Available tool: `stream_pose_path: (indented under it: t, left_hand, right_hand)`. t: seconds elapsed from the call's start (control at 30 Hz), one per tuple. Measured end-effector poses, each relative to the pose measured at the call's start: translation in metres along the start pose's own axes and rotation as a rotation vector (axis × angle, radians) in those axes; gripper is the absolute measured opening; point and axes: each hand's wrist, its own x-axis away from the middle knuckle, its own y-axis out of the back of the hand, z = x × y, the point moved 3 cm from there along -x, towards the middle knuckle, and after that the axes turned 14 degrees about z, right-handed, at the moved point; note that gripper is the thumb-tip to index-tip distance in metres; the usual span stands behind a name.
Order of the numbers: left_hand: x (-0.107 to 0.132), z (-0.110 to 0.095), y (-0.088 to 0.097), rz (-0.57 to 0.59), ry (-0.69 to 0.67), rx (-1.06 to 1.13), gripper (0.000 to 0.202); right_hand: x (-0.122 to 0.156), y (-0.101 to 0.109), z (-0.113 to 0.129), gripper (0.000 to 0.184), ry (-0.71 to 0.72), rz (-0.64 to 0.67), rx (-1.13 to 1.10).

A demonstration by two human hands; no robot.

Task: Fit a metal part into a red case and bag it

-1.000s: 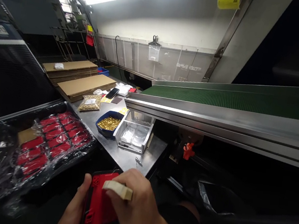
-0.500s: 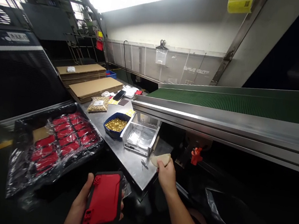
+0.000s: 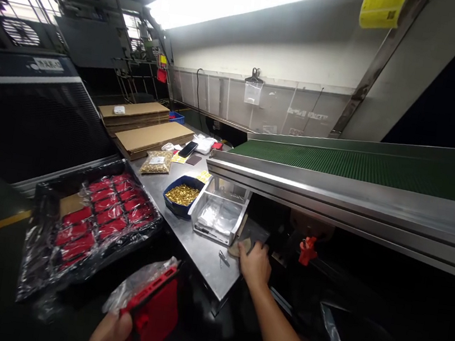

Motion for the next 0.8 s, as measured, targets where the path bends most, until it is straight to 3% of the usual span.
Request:
stream_pose_path:
  t: [0.1, 0.23, 0.33, 0.43, 0.53, 0.67, 0.8]
  left_hand:
    - [-0.001, -0.006, 0.002, 0.007, -0.134, -0.288, 0.092]
    - [-0.006, -0.01, -0.002, 0.044, -0.165, -0.321, 0.09]
    - [-0.008, -0.011, -0.002, 0.038, -0.202, -0.343, 0.086]
    - [-0.009, -0.01, 0.001, 0.101, -0.225, -0.507, 0.07]
    - [-0.008, -0.009, 0.003, 0.13, -0.236, -0.653, 0.063]
    - [-0.006, -0.012, -0.003, 0.086, -0.252, -0.661, 0.079]
    - [-0.007, -0.017, -0.013, 0.062, -0.214, -0.519, 0.073]
  right_hand:
    - [0.043, 0.002, 0.034, 0.044, 0.17, 0.127, -0.129]
    - [0.121, 0.007, 0.085, 0.042, 0.438, 0.536, -0.643]
    - [0.155, 0.019, 0.109, 0.051, 0.585, 0.638, -0.751]
    - [0.163, 0.027, 0.116, 0.064, 0.598, 0.649, -0.684]
    - [0.163, 0.03, 0.116, 0.063, 0.538, 0.672, -0.688]
    - [0.167, 0.027, 0.117, 0.056, 0.527, 0.769, -0.78]
    - [0.166, 0.022, 0.115, 0.042, 0.493, 0.722, -0.9]
